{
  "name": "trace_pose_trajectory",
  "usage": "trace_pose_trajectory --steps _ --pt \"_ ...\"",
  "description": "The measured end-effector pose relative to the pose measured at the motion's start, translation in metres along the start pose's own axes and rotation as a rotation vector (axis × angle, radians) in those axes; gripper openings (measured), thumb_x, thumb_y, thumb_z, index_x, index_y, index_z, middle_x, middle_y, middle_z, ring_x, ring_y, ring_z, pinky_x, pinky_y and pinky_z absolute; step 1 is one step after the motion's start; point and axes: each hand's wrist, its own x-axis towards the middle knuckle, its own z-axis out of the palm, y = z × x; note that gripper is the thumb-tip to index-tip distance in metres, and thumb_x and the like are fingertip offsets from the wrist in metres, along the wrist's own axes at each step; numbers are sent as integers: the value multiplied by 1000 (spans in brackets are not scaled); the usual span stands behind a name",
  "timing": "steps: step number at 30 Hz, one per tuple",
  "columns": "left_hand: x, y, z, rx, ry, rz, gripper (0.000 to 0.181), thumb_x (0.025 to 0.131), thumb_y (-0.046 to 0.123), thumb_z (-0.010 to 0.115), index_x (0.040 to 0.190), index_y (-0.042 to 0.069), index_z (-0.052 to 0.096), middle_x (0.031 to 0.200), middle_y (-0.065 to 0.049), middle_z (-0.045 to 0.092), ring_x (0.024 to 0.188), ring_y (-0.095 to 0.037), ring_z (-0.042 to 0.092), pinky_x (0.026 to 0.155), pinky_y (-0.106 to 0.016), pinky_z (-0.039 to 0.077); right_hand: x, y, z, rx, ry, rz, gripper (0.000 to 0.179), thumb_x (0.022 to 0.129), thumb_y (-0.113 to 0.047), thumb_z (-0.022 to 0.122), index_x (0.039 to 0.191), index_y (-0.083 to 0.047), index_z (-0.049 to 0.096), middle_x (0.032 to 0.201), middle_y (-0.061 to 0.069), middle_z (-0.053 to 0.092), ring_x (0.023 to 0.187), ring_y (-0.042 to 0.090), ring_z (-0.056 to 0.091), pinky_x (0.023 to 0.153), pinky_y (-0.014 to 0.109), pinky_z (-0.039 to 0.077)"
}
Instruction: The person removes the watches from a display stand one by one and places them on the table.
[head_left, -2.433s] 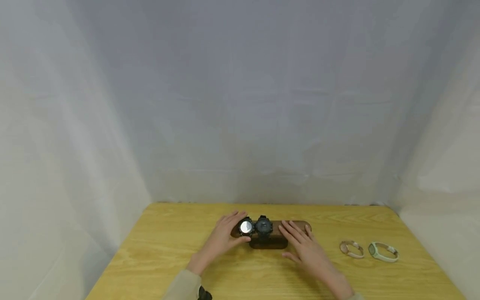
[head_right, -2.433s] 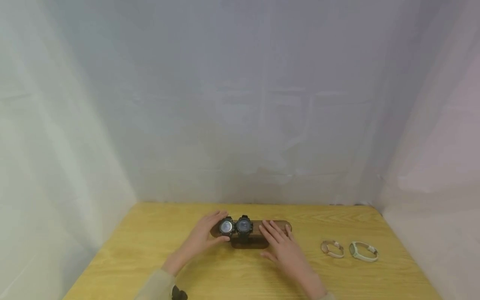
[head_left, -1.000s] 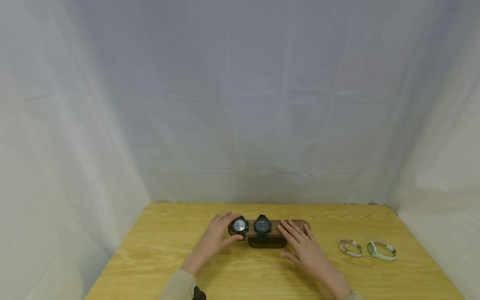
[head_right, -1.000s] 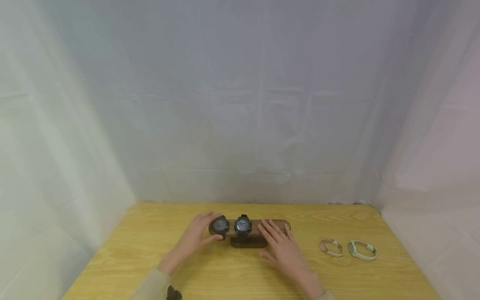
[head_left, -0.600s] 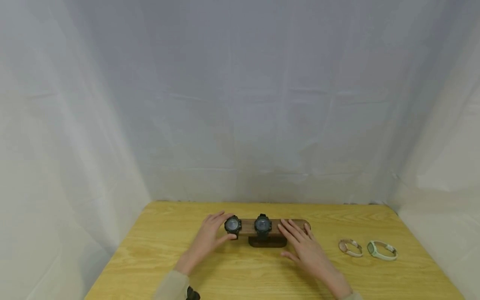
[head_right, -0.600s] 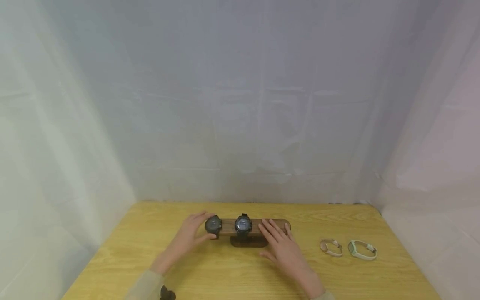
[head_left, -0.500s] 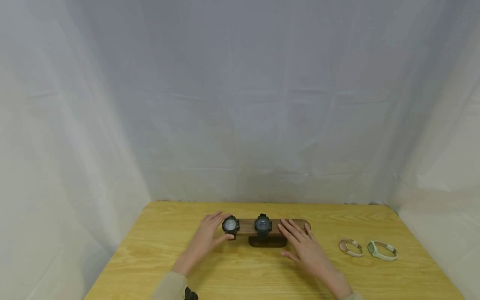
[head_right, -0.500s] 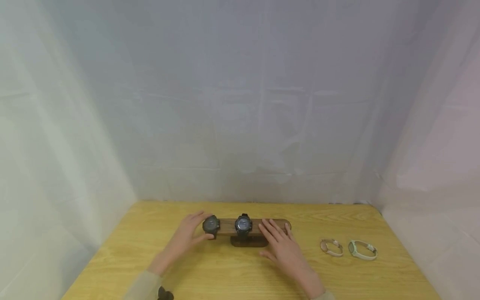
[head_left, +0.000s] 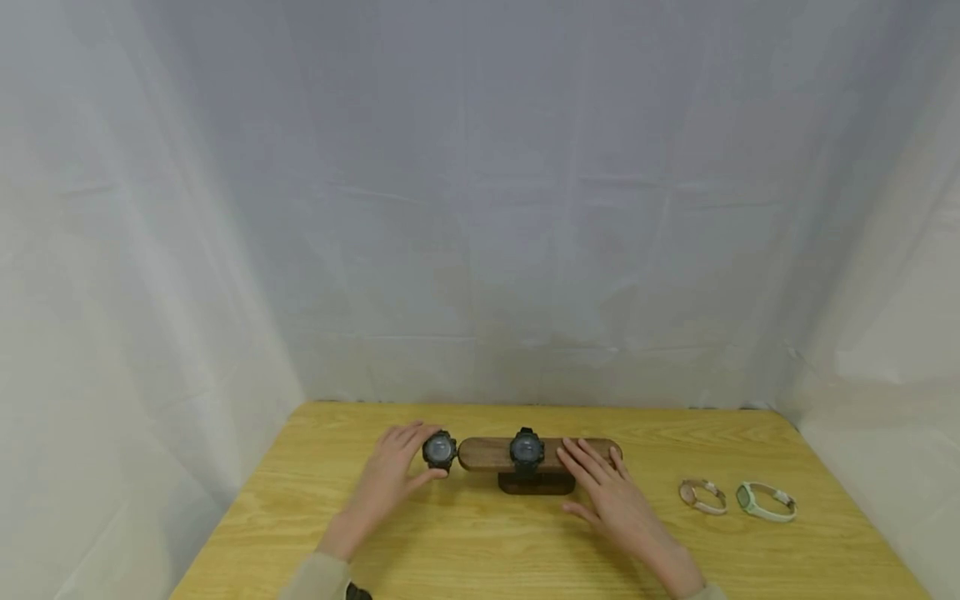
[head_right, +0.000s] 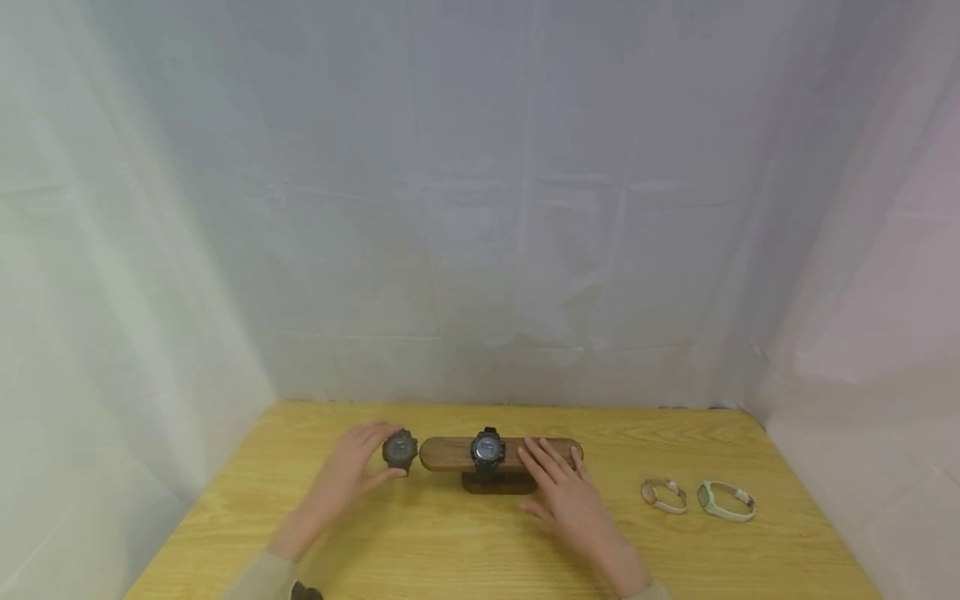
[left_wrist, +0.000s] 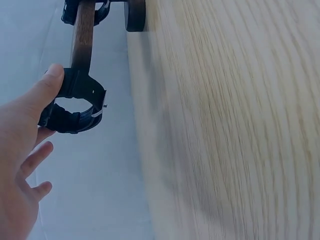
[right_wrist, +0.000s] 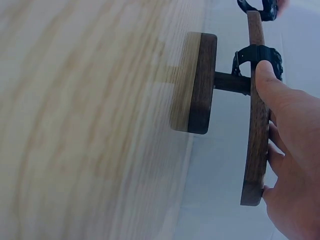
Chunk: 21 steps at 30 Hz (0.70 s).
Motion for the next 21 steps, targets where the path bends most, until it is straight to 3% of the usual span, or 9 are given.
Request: trace_pose_trajectory --steps 7,13,18,21 --pt "-7 -10 -10 51 20 41 70 73 35 89 131 4 63 128 -17 67 122 -40 59 111 -63 40 -1 1 1 0 2 1 82 84 -36 82 152 -9 46 161 8 38 145 34 39 113 69 30" --pt "-12 -16 -19 85 -35 -9 67 76 36 88 132 8 64 130 -17 66 125 -39 57 112 -63 38 -1 1 1 4 3 0 82 84 -36 82 152 -9 46 161 7 38 145 34 39 113 69 31" --pt "-15 -19 -25 113 -73 -14 65 75 32 88 131 7 65 130 -18 66 127 -40 56 111 -65 38 0 1 0 8 -1 3 82 84 -36 82 153 -9 46 161 7 37 146 32 37 114 69 30" --pt "-17 -21 -27 133 -126 -28 65 74 30 89 131 7 65 130 -18 65 128 -41 55 111 -65 38 0 0 -1 9 2 3 82 83 -35 82 152 -9 46 161 7 37 146 32 37 114 69 30"
